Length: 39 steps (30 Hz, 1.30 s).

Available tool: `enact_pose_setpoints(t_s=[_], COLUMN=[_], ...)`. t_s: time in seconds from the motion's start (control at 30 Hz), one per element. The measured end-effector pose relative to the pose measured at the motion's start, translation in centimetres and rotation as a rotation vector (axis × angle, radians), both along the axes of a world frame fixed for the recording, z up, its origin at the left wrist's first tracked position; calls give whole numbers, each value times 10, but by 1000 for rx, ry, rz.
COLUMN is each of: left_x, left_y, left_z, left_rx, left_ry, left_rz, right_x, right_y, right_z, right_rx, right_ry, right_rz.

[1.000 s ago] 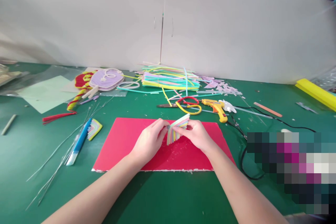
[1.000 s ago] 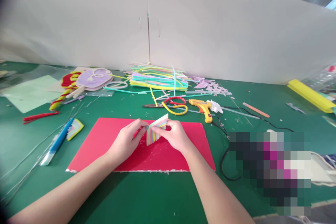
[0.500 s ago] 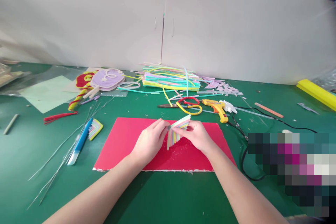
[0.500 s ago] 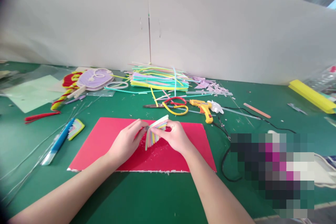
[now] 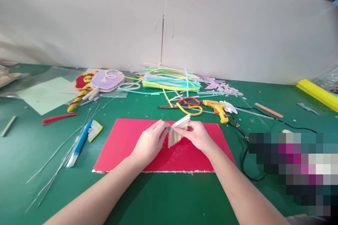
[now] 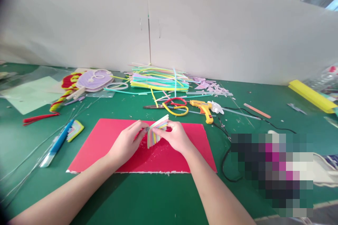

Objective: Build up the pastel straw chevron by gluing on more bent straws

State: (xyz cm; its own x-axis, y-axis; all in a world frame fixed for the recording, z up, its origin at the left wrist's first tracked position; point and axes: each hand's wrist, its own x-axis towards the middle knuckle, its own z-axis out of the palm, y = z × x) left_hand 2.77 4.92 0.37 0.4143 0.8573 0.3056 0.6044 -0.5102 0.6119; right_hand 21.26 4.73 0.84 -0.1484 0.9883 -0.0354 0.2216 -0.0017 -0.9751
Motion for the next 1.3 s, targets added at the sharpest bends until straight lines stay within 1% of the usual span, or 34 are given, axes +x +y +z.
enact_pose_setpoints(t_s=[0.53, 0.67, 0.8, 0.93, 1.0, 1.17, 1.23, 1.3], left_x=[0, 1, 4, 5, 4, 3, 4, 4], left_y=[1, 1, -1, -1, 1, 5, 5, 4], left_z=[0, 1, 2, 3, 3, 1, 1, 1], left_rx=[-50, -142, -268, -303, -318, -371, -373, -372], left_ry=[-19, -103, -169, -211, -261, -337, -333, -320], left_rz=[-16, 5, -43, -35, -17, 10, 3, -16], right_x=[0, 1, 2, 1, 1, 5, 8, 9], right_y=[0, 1, 3, 5, 6, 11, 11, 11], right_z=[1, 0, -2, -5, -5, 0, 3, 4], right_rx=[3, -2, 2, -15, 9, 96, 103, 110], right_ry=[-16, 8, 44, 75, 108, 137, 145, 160], right_rz=[-2, -38, -92, -100, -150, -401, -434, -426])
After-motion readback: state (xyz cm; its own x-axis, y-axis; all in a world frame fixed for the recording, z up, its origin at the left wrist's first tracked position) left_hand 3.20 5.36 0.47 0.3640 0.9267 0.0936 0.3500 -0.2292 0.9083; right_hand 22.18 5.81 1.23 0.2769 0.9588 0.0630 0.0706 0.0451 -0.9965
